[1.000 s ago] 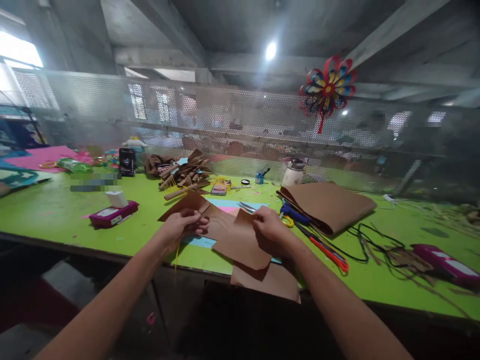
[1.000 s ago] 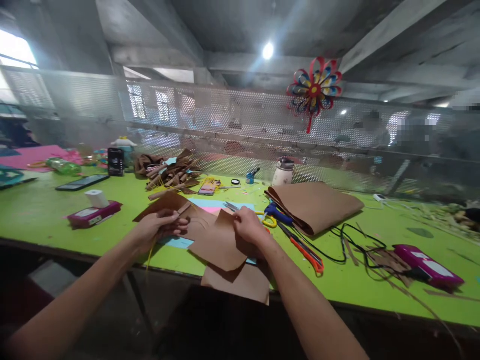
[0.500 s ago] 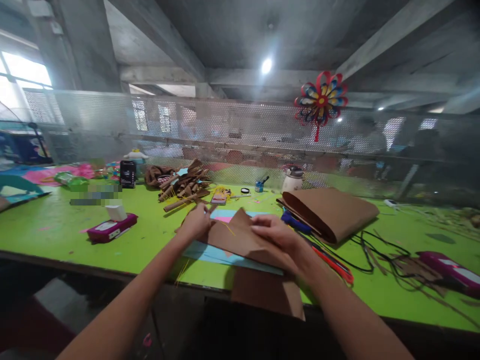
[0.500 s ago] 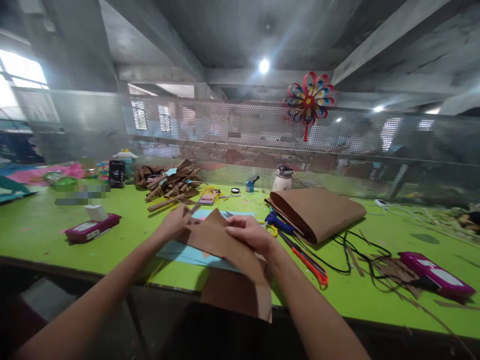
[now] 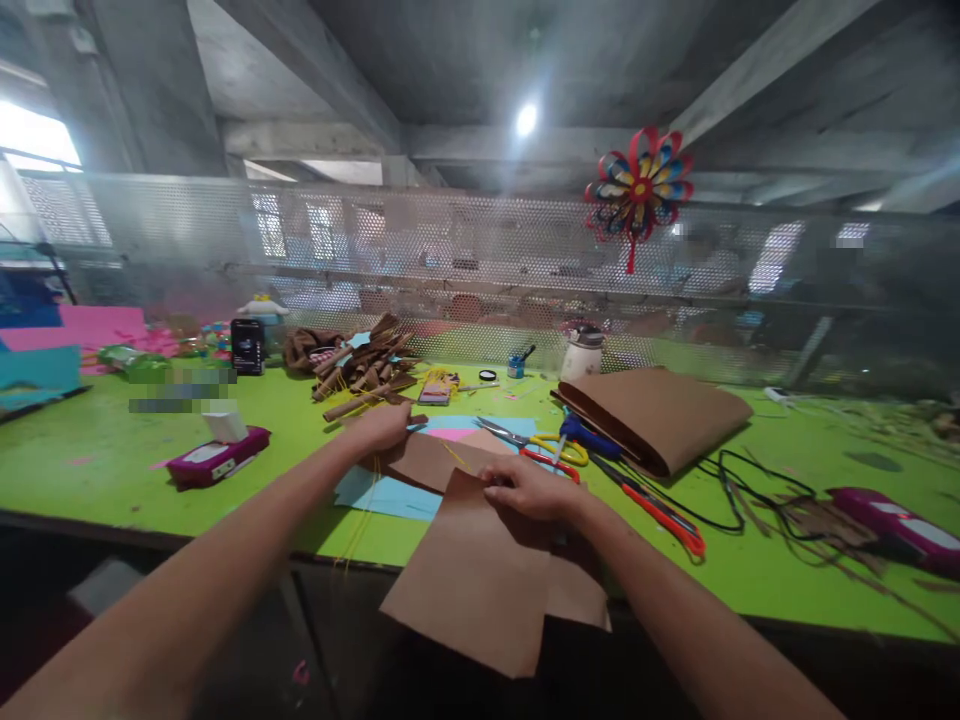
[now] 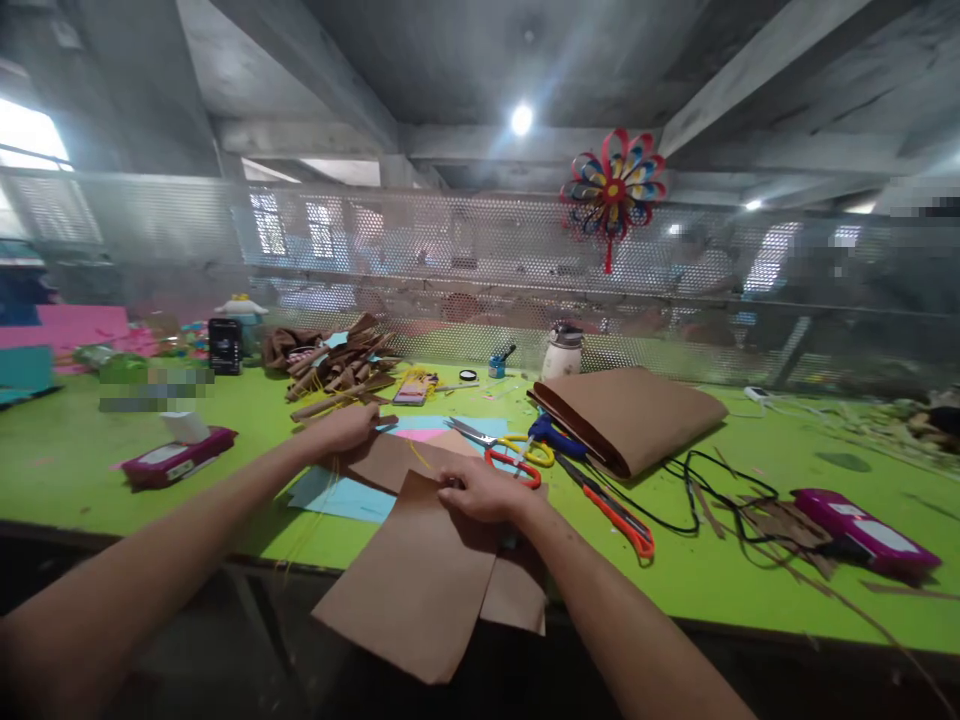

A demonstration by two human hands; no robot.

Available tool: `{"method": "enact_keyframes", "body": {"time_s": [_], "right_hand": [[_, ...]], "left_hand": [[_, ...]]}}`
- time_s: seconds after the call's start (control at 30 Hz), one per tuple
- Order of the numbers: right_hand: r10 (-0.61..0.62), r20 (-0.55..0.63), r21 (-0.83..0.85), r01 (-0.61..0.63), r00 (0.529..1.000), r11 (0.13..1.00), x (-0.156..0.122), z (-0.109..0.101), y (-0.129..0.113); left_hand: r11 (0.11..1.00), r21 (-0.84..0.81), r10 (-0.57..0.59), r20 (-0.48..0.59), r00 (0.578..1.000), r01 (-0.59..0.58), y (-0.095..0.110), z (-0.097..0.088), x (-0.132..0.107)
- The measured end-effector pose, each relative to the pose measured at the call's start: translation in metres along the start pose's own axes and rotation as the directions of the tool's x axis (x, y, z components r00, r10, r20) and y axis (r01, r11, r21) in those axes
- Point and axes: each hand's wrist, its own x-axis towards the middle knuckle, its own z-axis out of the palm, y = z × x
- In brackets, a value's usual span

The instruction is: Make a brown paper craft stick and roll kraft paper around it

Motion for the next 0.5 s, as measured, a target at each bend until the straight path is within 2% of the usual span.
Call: {"method": "enact_keyframes", "body": {"time_s": [0.13, 0.3, 0.4, 0.5], "right_hand": [[0.058, -0.026, -0.003, -0.059, 0.998, 0.998, -0.002, -0.003, -0.004], [0.150, -0.003, -0.071, -0.150, 0.989, 0.986, -0.005, -0.022, -0.003], [0.147, 0.055, -0.082, -0.143, 0.988, 0.986, -0.001, -0.034, 0.000], [0.153, 0.067, -0.091, -0.146, 0.986, 0.985, 0.007, -0.036, 0.002]], "left_hand": [[0.984, 0.179, -0.001, 0.016, 1.000, -0.001, -0.016, 0.003, -0.025], [0.959, 0.284, 0.012, 0.001, 1.000, -0.012, -0.017, 0.006, -0.049], [0.954, 0.300, 0.006, -0.023, 1.000, 0.001, -0.016, 0.011, -0.055], [0.957, 0.290, 0.008, -0.044, 0.999, 0.005, -0.016, 0.009, -0.052]]}}
